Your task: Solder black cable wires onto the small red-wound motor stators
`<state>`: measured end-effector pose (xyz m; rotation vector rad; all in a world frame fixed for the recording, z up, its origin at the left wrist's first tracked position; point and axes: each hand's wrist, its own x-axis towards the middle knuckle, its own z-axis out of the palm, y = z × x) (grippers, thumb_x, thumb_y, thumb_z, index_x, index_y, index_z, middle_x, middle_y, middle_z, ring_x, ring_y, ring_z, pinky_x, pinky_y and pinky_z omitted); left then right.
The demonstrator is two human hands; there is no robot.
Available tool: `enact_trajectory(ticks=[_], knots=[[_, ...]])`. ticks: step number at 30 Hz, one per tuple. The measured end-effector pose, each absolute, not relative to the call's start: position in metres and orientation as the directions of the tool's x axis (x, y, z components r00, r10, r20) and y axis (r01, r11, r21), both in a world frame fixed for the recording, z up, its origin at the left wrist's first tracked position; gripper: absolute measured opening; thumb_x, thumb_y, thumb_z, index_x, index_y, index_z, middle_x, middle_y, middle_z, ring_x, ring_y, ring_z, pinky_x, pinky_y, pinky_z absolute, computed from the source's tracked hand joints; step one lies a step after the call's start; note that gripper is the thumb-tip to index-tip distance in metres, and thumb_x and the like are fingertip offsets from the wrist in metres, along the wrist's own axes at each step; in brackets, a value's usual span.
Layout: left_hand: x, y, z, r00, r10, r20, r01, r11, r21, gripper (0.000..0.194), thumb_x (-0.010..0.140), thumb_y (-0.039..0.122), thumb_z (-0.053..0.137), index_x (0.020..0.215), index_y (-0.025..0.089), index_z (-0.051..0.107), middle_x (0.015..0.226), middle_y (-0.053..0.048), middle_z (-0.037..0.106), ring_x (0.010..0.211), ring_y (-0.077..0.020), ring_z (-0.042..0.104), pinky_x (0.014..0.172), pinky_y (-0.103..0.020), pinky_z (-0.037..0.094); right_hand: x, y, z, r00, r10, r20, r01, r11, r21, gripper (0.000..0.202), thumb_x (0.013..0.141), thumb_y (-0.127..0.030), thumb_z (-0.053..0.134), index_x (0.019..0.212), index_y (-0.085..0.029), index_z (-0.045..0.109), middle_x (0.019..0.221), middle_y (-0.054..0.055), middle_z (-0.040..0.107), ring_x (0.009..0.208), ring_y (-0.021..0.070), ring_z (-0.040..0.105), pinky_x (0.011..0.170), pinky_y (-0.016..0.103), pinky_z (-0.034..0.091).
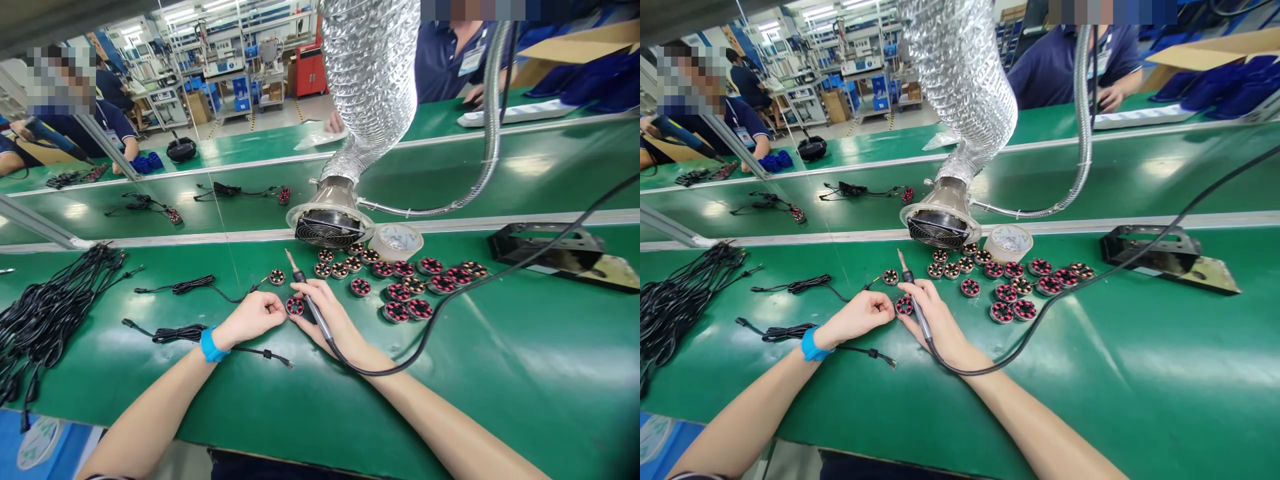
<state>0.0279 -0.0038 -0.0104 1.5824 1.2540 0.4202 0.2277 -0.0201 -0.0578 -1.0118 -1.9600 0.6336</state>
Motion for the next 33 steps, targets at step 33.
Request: enact_trajectory(ticks=[33], knots=[[0.018, -0.013, 0.011, 0.803, 0.577, -0.147, 0.474, -0.471, 0.744, 0.017, 0.092, 0.029, 0.063, 0.085, 0.017, 0.073, 0.086, -0.004, 0.071, 0.076, -0.0135, 0.062, 0.073, -0.023, 0.043, 0.236, -0.017, -0.056, -0.228, 0.837, 0.497, 0.442, 0.544, -0.714, 0.056, 0.085, -0.013, 0.063, 0.136, -0.027, 0.046, 0.118, 0.008, 0.049, 0.099, 0.0207, 0.062, 0.091, 0.038, 0.055]])
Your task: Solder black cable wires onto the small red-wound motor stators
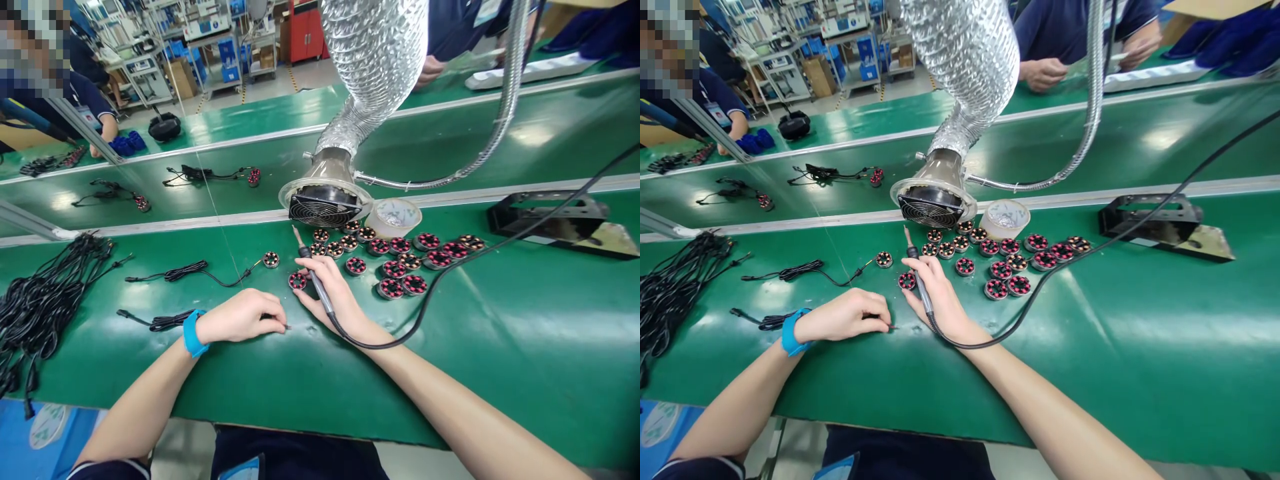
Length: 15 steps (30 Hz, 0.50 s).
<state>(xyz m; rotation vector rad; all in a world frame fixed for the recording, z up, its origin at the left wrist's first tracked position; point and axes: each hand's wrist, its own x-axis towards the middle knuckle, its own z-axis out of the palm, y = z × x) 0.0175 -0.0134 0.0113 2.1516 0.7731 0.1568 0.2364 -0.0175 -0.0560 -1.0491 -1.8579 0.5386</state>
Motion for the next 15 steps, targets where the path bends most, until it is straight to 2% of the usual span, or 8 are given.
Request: enact_trajectory(ticks=[4, 6, 10, 15], knots=[[0.02, -0.01, 0.01, 0.551, 0.808, -0.208, 0.471, -0.095, 0.877, 0.019, 0.088, 0.032, 0.065, 0.085, 0.015, 0.071, 0.076, -0.004, 0.072, 0.066, -0.0126, 0.06, 0.064, -0.022, 0.043, 0.232, -0.023, -0.048, -0.209, 0.811, 0.546, 0.418, 0.579, -0.7, 0.055, 0.084, -0.01, 0.062, 0.134, -0.027, 0.047, 0.117, 0.009, 0.053, 0.105, 0.0224, 0.061, 0.093, 0.04, 0.054], [0.023, -0.01, 0.009, 0.464, 0.853, -0.238, 0.423, 0.023, 0.906, 0.019, 0.086, 0.032, 0.067, 0.085, 0.013, 0.07, 0.073, -0.003, 0.071, 0.063, -0.0118, 0.058, 0.063, -0.022, 0.043, 0.229, -0.028, -0.041, -0.202, 0.797, 0.569, 0.39, 0.599, -0.7, 0.054, 0.085, -0.008, 0.06, 0.134, -0.028, 0.048, 0.114, 0.008, 0.054, 0.105, 0.0219, 0.062, 0.093, 0.04, 0.054], [0.028, -0.013, 0.005, 0.434, 0.864, -0.255, 0.403, 0.067, 0.913, 0.023, 0.082, 0.035, 0.07, 0.082, 0.012, 0.068, 0.07, -0.002, 0.068, 0.059, -0.01, 0.052, 0.058, -0.021, 0.039, 0.224, -0.036, -0.032, -0.197, 0.775, 0.601, 0.317, 0.63, -0.709, 0.053, 0.085, -0.006, 0.059, 0.131, -0.03, 0.05, 0.106, 0.006, 0.056, 0.098, 0.0198, 0.064, 0.09, 0.039, 0.056], [0.029, -0.015, 0.002, 0.451, 0.863, -0.23, 0.451, 0.003, 0.893, 0.024, 0.083, 0.036, 0.068, 0.082, 0.013, 0.069, 0.067, 0.001, 0.061, 0.057, -0.0088, 0.045, 0.055, -0.021, 0.034, 0.221, -0.038, -0.031, -0.201, 0.775, 0.599, 0.281, 0.632, -0.722, 0.047, 0.089, -0.006, 0.057, 0.129, -0.031, 0.05, 0.095, 0.003, 0.06, 0.089, 0.0182, 0.065, 0.087, 0.039, 0.057]])
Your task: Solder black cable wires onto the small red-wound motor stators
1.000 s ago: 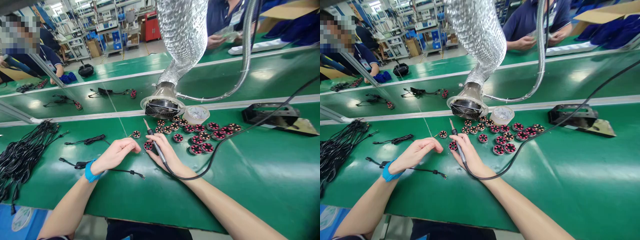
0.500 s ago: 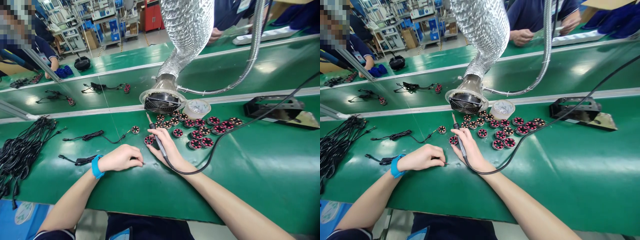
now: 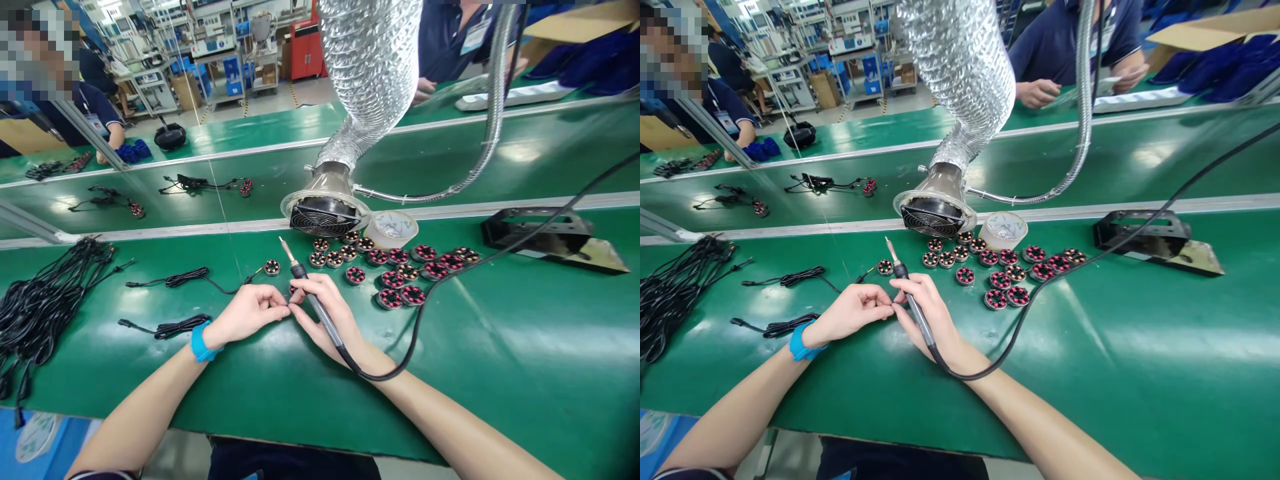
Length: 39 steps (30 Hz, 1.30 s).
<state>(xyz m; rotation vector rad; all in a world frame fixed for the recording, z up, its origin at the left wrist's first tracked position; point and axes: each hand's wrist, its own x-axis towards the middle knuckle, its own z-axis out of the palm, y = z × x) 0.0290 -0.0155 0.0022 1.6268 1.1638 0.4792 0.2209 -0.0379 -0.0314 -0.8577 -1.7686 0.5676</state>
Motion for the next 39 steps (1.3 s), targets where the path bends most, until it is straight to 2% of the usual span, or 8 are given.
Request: enact_trajectory(ticks=[4, 6, 10, 13, 19, 23, 30, 39], knots=[[0.031, -0.018, 0.004, 0.471, 0.869, -0.151, 0.469, -0.102, 0.877, 0.025, 0.085, 0.037, 0.068, 0.096, 0.015, 0.071, 0.07, 0.003, 0.061, 0.055, -0.0076, 0.04, 0.052, -0.021, 0.03, 0.219, -0.039, -0.032, -0.169, 0.8, 0.576, 0.264, 0.6, -0.755, 0.044, 0.088, -0.006, 0.058, 0.125, -0.03, 0.053, 0.094, 0.002, 0.061, 0.085, 0.0176, 0.067, 0.085, 0.038, 0.058], [0.032, -0.021, 0.003, 0.443, 0.896, -0.032, 0.513, -0.224, 0.829, 0.021, 0.086, 0.036, 0.069, 0.091, 0.016, 0.071, 0.067, 0.003, 0.062, 0.053, -0.0076, 0.041, 0.052, -0.021, 0.031, 0.218, -0.039, -0.032, -0.122, 0.831, 0.543, 0.249, 0.556, -0.793, 0.042, 0.088, -0.008, 0.06, 0.123, -0.029, 0.054, 0.096, 0.002, 0.061, 0.081, 0.0165, 0.067, 0.083, 0.037, 0.059], [0.033, -0.025, -0.002, 0.5, 0.833, 0.236, 0.537, -0.512, 0.671, 0.02, 0.095, 0.03, 0.059, 0.086, 0.017, 0.071, 0.079, -0.003, 0.073, 0.066, -0.012, 0.06, 0.065, -0.023, 0.042, 0.217, -0.038, -0.031, -0.052, 0.892, 0.449, 0.208, 0.45, -0.869, 0.039, 0.086, -0.011, 0.063, 0.12, -0.028, 0.055, 0.1, 0.002, 0.059, 0.076, 0.0137, 0.068, 0.081, 0.034, 0.059], [0.032, -0.026, -0.005, 0.543, 0.795, 0.271, 0.538, -0.577, 0.614, 0.023, 0.098, 0.028, 0.052, 0.092, 0.017, 0.071, 0.081, -0.005, 0.074, 0.069, -0.0141, 0.065, 0.067, -0.024, 0.044, 0.218, -0.038, -0.028, -0.05, 0.9, 0.433, 0.191, 0.434, -0.881, 0.036, 0.087, -0.013, 0.062, 0.119, -0.027, 0.055, 0.101, 0.002, 0.06, 0.077, 0.0135, 0.069, 0.082, 0.033, 0.059], [0.036, -0.027, -0.001, 0.463, 0.883, 0.076, 0.468, -0.317, 0.825, 0.026, 0.096, 0.028, 0.053, 0.08, 0.016, 0.069, 0.07, -0.002, 0.072, 0.062, -0.0118, 0.063, 0.064, -0.021, 0.047, 0.218, -0.039, -0.027, -0.05, 0.889, 0.455, 0.17, 0.456, -0.873, 0.034, 0.088, -0.017, 0.064, 0.119, -0.027, 0.056, 0.103, 0.002, 0.058, 0.076, 0.0135, 0.07, 0.082, 0.033, 0.059], [0.039, -0.027, 0.003, 0.392, 0.92, 0.005, 0.412, -0.181, 0.893, 0.024, 0.093, 0.031, 0.058, 0.08, 0.015, 0.071, 0.069, -0.003, 0.073, 0.06, -0.0128, 0.064, 0.063, -0.022, 0.049, 0.218, -0.039, -0.029, -0.033, 0.898, 0.438, 0.154, 0.438, -0.886, 0.034, 0.089, -0.018, 0.066, 0.12, -0.027, 0.055, 0.101, 0.003, 0.059, 0.079, 0.0147, 0.07, 0.087, 0.037, 0.059], [0.041, -0.027, 0.002, 0.34, 0.938, -0.058, 0.315, -0.056, 0.947, 0.025, 0.09, 0.036, 0.063, 0.086, 0.013, 0.07, 0.07, -0.005, 0.074, 0.067, -0.0155, 0.068, 0.068, -0.025, 0.052, 0.215, -0.038, -0.031, 0.013, 0.905, 0.426, 0.122, 0.421, -0.899, 0.034, 0.087, -0.017, 0.067, 0.117, -0.026, 0.057, 0.104, 0.003, 0.057, 0.078, 0.0132, 0.069, 0.085, 0.034, 0.059], [0.041, -0.025, -0.001, 0.396, 0.911, -0.116, 0.216, 0.03, 0.976, 0.029, 0.089, 0.041, 0.064, 0.086, 0.012, 0.067, 0.071, -0.005, 0.073, 0.069, -0.0149, 0.066, 0.073, -0.027, 0.052, 0.213, -0.039, -0.028, -0.007, 0.899, 0.438, 0.158, 0.434, -0.887, 0.036, 0.083, -0.01, 0.061, 0.115, -0.025, 0.056, 0.096, 0.001, 0.058, 0.071, 0.0111, 0.066, 0.079, 0.031, 0.059]])
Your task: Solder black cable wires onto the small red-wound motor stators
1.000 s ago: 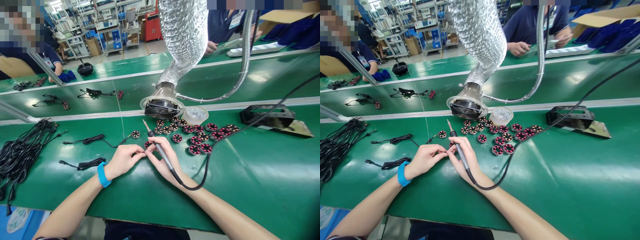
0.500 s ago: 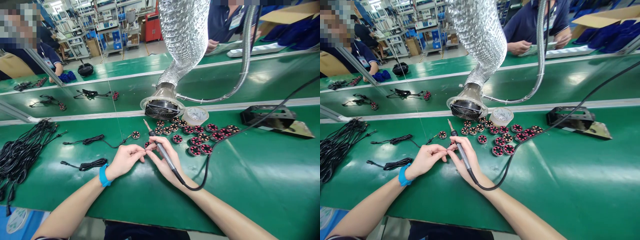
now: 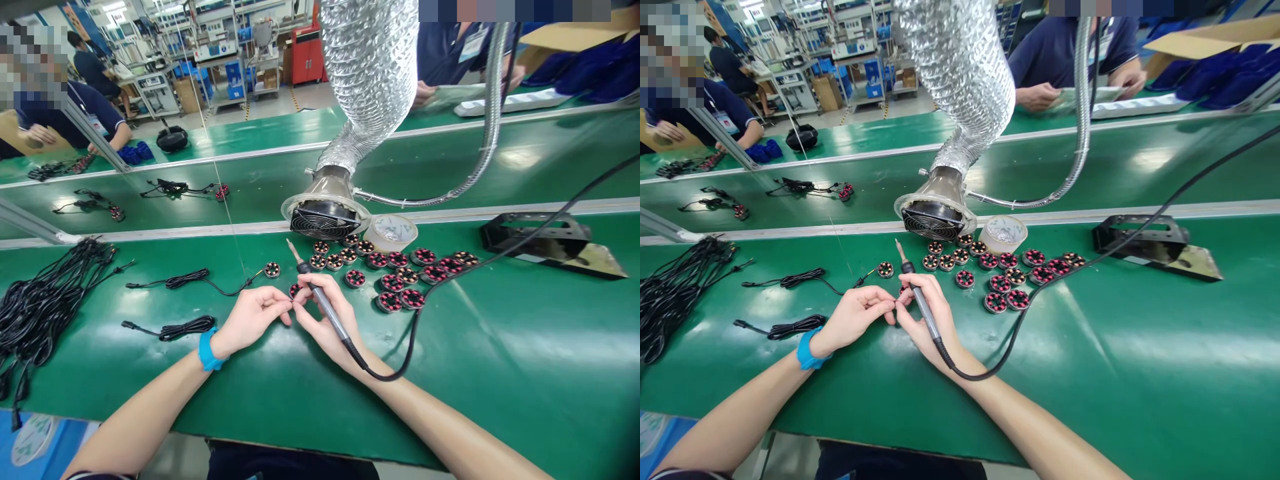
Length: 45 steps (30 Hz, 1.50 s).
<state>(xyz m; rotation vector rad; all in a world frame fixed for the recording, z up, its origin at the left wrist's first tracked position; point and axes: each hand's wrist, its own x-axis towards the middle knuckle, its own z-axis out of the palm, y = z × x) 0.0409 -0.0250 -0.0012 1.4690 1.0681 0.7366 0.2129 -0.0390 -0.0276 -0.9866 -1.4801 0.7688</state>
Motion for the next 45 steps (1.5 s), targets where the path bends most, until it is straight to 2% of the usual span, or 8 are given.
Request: enact_trajectory(ticks=[7, 12, 16, 20, 30, 35, 41, 45], knots=[[0.04, -0.023, 0.002, 0.403, 0.902, -0.152, 0.153, 0.097, 0.983, 0.033, 0.086, 0.045, 0.067, 0.084, 0.013, 0.064, 0.067, -0.004, 0.069, 0.067, -0.0148, 0.064, 0.074, -0.029, 0.05, 0.211, -0.04, -0.026, 0.005, 0.886, 0.464, 0.176, 0.456, -0.873, 0.036, 0.082, -0.011, 0.061, 0.114, -0.025, 0.056, 0.095, 0.001, 0.058, 0.071, 0.0114, 0.065, 0.08, 0.032, 0.058], [0.041, -0.023, 0.002, 0.371, 0.912, -0.177, 0.249, 0.085, 0.965, 0.026, 0.084, 0.038, 0.067, 0.082, 0.013, 0.063, 0.06, 0.0, 0.062, 0.056, -0.0105, 0.055, 0.058, -0.022, 0.042, 0.213, -0.039, -0.024, 0.022, 0.835, 0.55, 0.284, 0.523, -0.804, 0.039, 0.081, -0.013, 0.066, 0.116, -0.027, 0.056, 0.09, 0.002, 0.062, 0.088, 0.0199, 0.066, 0.087, 0.041, 0.056], [0.043, -0.026, -0.001, 0.382, 0.905, -0.185, 0.342, 0.048, 0.938, 0.015, 0.082, 0.029, 0.063, 0.078, 0.015, 0.062, 0.059, 0.001, 0.06, 0.055, -0.0103, 0.053, 0.056, -0.021, 0.04, 0.215, -0.04, -0.022, -0.017, 0.776, 0.63, 0.338, 0.598, -0.727, 0.04, 0.083, -0.013, 0.067, 0.118, -0.03, 0.056, 0.088, 0.002, 0.066, 0.096, 0.0233, 0.063, 0.089, 0.044, 0.055], [0.044, -0.029, -0.002, 0.396, 0.899, -0.187, 0.386, 0.022, 0.922, 0.013, 0.082, 0.027, 0.058, 0.077, 0.016, 0.062, 0.06, 0.001, 0.061, 0.056, -0.0112, 0.053, 0.057, -0.022, 0.041, 0.214, -0.041, -0.022, -0.046, 0.764, 0.644, 0.335, 0.619, -0.71, 0.039, 0.086, -0.011, 0.063, 0.12, -0.031, 0.055, 0.088, 0.003, 0.068, 0.098, 0.0234, 0.064, 0.09, 0.045, 0.055], [0.04, -0.025, -0.011, 0.39, 0.907, -0.159, 0.415, -0.019, 0.91, 0.011, 0.082, 0.025, 0.058, 0.081, 0.016, 0.064, 0.064, 0.0, 0.064, 0.058, -0.0126, 0.057, 0.058, -0.023, 0.044, 0.214, -0.045, -0.016, -0.062, 0.718, 0.693, 0.346, 0.667, -0.66, 0.045, 0.082, -0.012, 0.066, 0.122, -0.031, 0.054, 0.089, 0.003, 0.069, 0.095, 0.0244, 0.065, 0.087, 0.047, 0.057], [0.041, -0.026, -0.008, 0.395, 0.905, -0.158, 0.447, -0.04, 0.893, 0.017, 0.087, 0.03, 0.056, 0.077, 0.016, 0.061, 0.062, 0.001, 0.062, 0.057, -0.0115, 0.053, 0.056, -0.022, 0.039, 0.214, -0.043, -0.024, -0.067, 0.731, 0.679, 0.347, 0.655, -0.671, 0.04, 0.089, -0.01, 0.061, 0.123, -0.031, 0.055, 0.089, 0.003, 0.067, 0.097, 0.0231, 0.066, 0.089, 0.045, 0.057], [0.037, -0.023, -0.003, 0.411, 0.906, -0.1, 0.486, -0.126, 0.865, 0.026, 0.091, 0.038, 0.059, 0.08, 0.016, 0.068, 0.067, 0.001, 0.062, 0.058, -0.0107, 0.044, 0.056, -0.023, 0.033, 0.216, -0.039, -0.029, -0.068, 0.815, 0.576, 0.345, 0.561, -0.753, 0.038, 0.09, -0.011, 0.057, 0.123, -0.031, 0.055, 0.103, 0.005, 0.06, 0.087, 0.0189, 0.068, 0.086, 0.039, 0.058], [0.035, -0.02, 0.0, 0.41, 0.912, 0.016, 0.523, -0.249, 0.815, 0.021, 0.091, 0.035, 0.061, 0.084, 0.019, 0.072, 0.079, -0.002, 0.066, 0.076, -0.0163, 0.051, 0.07, -0.026, 0.039, 0.215, -0.038, -0.031, -0.065, 0.832, 0.551, 0.3, 0.543, -0.784, 0.038, 0.091, -0.009, 0.056, 0.122, -0.03, 0.055, 0.108, 0.005, 0.056, 0.081, 0.0159, 0.067, 0.083, 0.036, 0.059]])
